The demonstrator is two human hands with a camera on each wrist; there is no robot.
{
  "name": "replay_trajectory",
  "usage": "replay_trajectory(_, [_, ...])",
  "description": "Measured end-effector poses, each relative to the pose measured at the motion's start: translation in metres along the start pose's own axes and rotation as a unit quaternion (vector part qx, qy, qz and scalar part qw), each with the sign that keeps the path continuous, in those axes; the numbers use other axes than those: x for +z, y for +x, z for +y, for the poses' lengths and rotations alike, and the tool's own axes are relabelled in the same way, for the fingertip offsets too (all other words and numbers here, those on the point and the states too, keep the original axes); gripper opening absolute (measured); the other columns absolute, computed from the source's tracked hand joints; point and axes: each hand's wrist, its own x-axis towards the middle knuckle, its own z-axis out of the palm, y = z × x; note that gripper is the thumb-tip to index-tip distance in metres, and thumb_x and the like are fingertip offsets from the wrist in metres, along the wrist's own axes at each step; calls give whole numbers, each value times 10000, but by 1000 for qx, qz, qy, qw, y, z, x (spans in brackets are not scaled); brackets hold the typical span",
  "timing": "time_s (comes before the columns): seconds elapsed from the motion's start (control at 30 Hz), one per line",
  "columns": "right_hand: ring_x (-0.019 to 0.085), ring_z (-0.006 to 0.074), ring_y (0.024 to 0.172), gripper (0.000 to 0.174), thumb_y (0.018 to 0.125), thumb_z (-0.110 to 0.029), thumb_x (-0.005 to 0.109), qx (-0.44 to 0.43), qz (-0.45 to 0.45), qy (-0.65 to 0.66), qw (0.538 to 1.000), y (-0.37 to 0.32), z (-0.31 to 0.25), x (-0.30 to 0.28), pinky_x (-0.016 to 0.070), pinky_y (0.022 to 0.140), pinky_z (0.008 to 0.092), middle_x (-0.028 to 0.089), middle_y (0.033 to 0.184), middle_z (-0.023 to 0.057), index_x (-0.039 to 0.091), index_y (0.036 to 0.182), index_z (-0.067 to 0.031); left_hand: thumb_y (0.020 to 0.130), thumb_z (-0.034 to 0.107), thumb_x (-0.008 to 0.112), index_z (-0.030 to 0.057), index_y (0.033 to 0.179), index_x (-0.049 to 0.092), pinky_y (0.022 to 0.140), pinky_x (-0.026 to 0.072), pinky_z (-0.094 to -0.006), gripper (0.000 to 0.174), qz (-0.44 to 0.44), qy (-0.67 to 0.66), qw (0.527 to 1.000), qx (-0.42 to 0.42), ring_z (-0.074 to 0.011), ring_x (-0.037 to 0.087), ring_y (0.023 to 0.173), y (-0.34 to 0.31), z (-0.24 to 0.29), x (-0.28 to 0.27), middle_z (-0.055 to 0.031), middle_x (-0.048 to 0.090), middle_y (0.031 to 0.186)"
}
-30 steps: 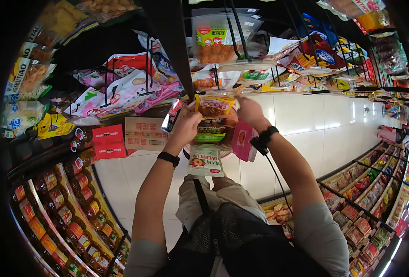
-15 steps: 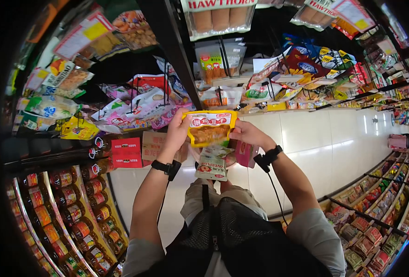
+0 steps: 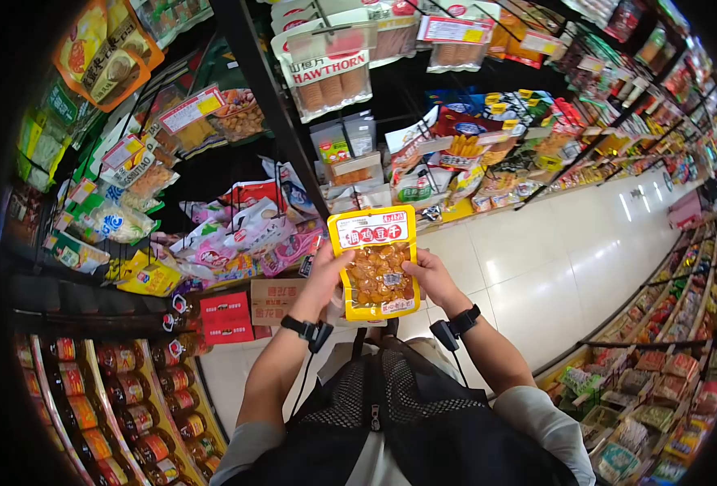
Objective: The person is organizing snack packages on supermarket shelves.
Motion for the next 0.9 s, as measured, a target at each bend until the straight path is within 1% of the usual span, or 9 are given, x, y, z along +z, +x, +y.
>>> replay_trajectory(0.03, [613,119,1022,288,983,-60,560,0,22,8,1000,-10,7,-5,492,925,297,667,1151,48,594,1264,-12,959,49,593,33,1327,524,988,491,-345,375,-35,-7,999,-39,-178,610,1134,-13,-9,6,-87,614,1278])
replay_trajectory(0.13, [623,131,1008,283,984,-64,563,0,89,28,996,-45,19,-12,500,918,301,666,1152,60,587,1258,2,960,59,589,14,1259,560,919,515,-310,304,-90,-1,987,-132,-157,631,1069,-39,-49,13,-68,644,1200])
replay_trajectory(0.2, [631,138,997,278,985,-66,563,-8,136,32,990,-74,20,-14,505,915,302,665,1148,67,583,1252,9,962,59,588,6,1280,553,947,512,-330,324,-104,-43,983,-147,-167,632,1084,-52,-68,29,-73,645,1215])
replay_trajectory(0.3, [623,101,913,237,980,-80,568,-22,195,30,980,-117,23,-22,506,831,267,679,1036,39,614,1197,4,967,78,584,-8,1280,553,947,521,-341,327,-129,-72,973,-179,-177,641,1075,-69,-84,58,-85,647,1215])
replay_trajectory(0.4, [639,140,1000,267,990,-69,556,-15,227,38,973,-156,18,-39,520,910,308,661,1146,74,577,1243,14,967,81,580,-26,1254,564,948,524,-348,307,-173,-39,969,-172,-184,648,1065,-68,-97,87,-104,650,1207])
replay_trajectory(0.5, [641,145,1004,278,987,-69,560,-40,258,70,963,-181,17,-59,525,909,314,661,1150,78,572,1251,17,969,103,583,-26,1227,580,917,528,-331,288,-208,-54,956,-198,-165,649,1035,-65,-104,118,-93,663,1165])
replay_trajectory(0.57, [642,147,1005,283,985,-67,561,-60,274,93,955,-193,16,-74,525,914,315,661,1152,81,570,1254,18,975,108,571,-28,1228,577,913,533,-333,287,-218,-46,949,-221,-169,656,1025,-58,-108,140,-97,661,1173])
replay_trajectory(0.73, [641,148,1010,292,980,-64,565,-86,314,128,937,-225,11,-138,521,921,313,661,1152,82,567,1259,21,975,100,564,-23,1241,566,912,535,-335,294,-242,-24,935,-257,-170,658,1020,-30,-146,206,-97,658,1181])
replay_trajectory(0.9, [636,140,1001,283,974,-67,569,-111,356,127,919,-266,-12,-237,515,907,299,664,1149,79,579,1242,25,964,81,554,-18,1248,562,916,524,-327,301,-280,28,921,-267,-163,650,1026,9,-199,310,-82,656,1181])
